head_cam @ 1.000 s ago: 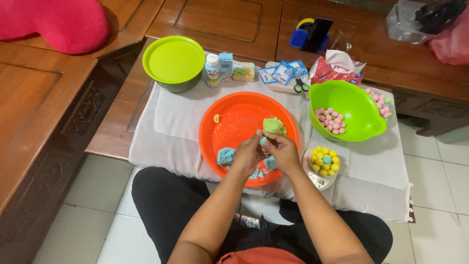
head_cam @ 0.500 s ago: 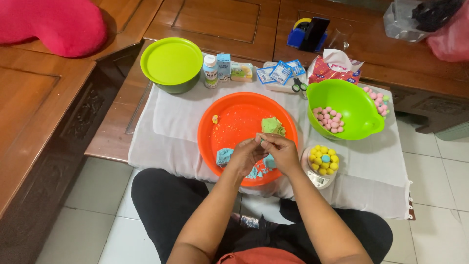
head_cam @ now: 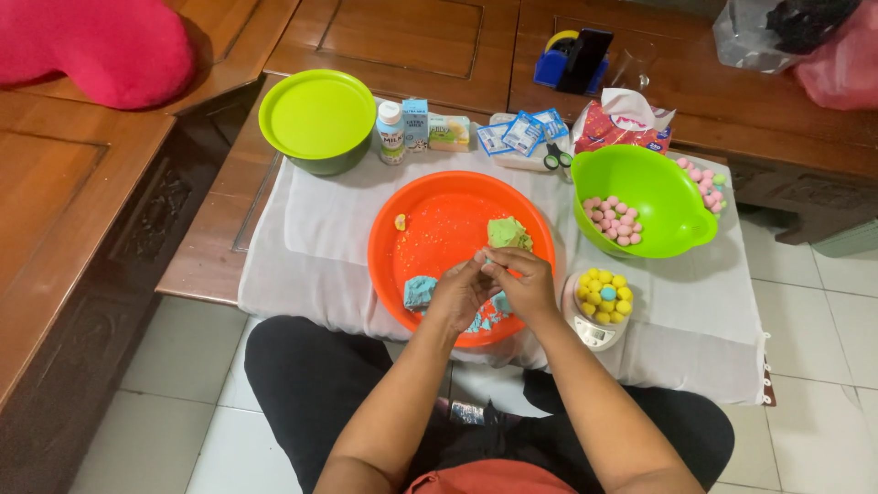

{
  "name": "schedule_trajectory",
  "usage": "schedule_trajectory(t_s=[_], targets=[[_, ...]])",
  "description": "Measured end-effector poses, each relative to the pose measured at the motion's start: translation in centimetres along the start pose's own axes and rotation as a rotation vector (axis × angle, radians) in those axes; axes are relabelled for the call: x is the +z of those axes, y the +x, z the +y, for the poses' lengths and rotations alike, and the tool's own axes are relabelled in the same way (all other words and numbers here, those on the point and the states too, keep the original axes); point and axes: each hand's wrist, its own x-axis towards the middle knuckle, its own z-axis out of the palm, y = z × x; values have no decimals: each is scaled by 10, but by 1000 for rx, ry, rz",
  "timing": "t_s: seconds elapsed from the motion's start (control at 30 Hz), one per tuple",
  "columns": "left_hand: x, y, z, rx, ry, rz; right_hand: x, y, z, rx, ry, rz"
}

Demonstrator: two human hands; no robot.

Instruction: Shaping colored dough into small balls and weighing them on a scale

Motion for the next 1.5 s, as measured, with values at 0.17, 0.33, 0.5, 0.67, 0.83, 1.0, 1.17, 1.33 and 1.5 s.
schedule_trajectory(t_s=[0.17,0.33,0.5,0.67,0.83,1.0,1.17,1.33,1.5], targets=[[-13,5,-1,-7,60,-2,0,-6,9,39,107,-29],[-18,6,-5,-37,129,-11,0,-13,17,127,160,-14],[-11,0,5,-73,163,-10,0,-19,17,112,166,-62],[-10,-2,1,-79,66,-16,-7,-6,-2,-51,3,-68],[-9,-6,-2,-67,-6,-16,-5,-10,3,-80,-57,-35],[-28,7,-2,-43,54,-35,-5,-10,0,85,148,-68],[-29,-1,-1,-52,109,-41,2,-16,7,162,223,-55],[-20,-10,17,-68,195,16,0,-18,18,230,302,-21],[-34,-23,18,465,1534,227,-33,-37,13,403,-116,-128]])
